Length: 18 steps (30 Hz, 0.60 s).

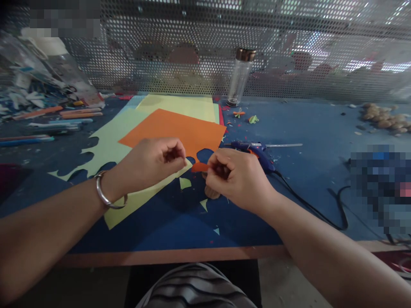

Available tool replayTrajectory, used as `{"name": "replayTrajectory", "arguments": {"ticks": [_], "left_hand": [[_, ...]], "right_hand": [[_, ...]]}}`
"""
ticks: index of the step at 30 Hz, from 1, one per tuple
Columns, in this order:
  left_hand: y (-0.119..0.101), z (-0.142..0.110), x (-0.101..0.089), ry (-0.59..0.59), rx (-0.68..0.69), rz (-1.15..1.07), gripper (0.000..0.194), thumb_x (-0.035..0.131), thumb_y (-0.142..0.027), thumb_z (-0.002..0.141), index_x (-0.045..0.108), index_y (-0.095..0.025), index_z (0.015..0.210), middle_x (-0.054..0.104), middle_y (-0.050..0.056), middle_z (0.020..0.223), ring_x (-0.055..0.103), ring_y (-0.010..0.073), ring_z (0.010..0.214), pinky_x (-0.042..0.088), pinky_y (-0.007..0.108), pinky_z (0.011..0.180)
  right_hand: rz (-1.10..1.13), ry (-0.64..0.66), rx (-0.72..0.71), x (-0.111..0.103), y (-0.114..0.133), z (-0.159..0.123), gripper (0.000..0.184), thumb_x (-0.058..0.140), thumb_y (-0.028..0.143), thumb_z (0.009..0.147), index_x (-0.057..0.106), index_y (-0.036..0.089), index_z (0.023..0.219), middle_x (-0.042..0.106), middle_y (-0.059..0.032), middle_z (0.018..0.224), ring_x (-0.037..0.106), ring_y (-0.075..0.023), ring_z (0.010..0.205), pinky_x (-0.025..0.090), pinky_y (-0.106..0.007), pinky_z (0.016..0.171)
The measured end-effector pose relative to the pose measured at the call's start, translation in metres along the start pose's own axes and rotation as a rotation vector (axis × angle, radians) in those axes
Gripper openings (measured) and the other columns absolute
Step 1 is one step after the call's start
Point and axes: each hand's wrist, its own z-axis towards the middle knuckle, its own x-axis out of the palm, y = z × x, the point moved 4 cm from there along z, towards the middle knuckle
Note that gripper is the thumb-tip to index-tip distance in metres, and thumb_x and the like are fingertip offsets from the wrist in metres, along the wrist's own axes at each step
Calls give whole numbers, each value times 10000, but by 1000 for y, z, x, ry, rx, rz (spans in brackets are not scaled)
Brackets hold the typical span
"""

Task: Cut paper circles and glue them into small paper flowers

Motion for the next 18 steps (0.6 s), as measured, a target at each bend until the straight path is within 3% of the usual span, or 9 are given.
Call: {"name": "replayTrajectory", "arguments": {"ticks": [4, 8, 13, 18], "left_hand": [[-9, -2, 1, 34, 79, -179, 212, 673, -268, 841, 673, -183, 1035, 740, 42, 1002, 645, 140, 800, 470, 231, 641], [-11, -4, 15, 167, 82, -281, 300, 698, -228, 843, 660, -178, 1136, 731, 10, 885, 643, 114, 753, 445, 213, 622], [-2, -1, 23, 209, -73, -528, 230, 732, -191, 811, 706, -141, 1034, 705, 13, 792, 643, 120, 719, 486, 239, 658], [5, 0, 26, 123, -290, -930, 173, 781, -186, 785, 713, -122, 931, 724, 22, 786, 687, 125, 733, 550, 269, 742]], "right_hand": [[45, 79, 2, 4, 0, 0, 114, 594, 81, 734, 609, 192, 708, 558, 45, 610, 486, -84, 521, 377, -218, 495], [31, 112, -43, 8, 1, 0, 123, 591, 73, 737, 595, 186, 690, 557, 42, 617, 493, -83, 532, 387, -217, 506], [-10, 46, -89, 6, 2, -2, 118, 614, 82, 789, 621, 188, 737, 570, 34, 643, 517, -90, 550, 405, -224, 519], [-112, -113, -194, -3, 8, -5, 56, 657, 155, 875, 661, 203, 903, 627, -8, 781, 537, -109, 599, 454, -255, 571]]}}
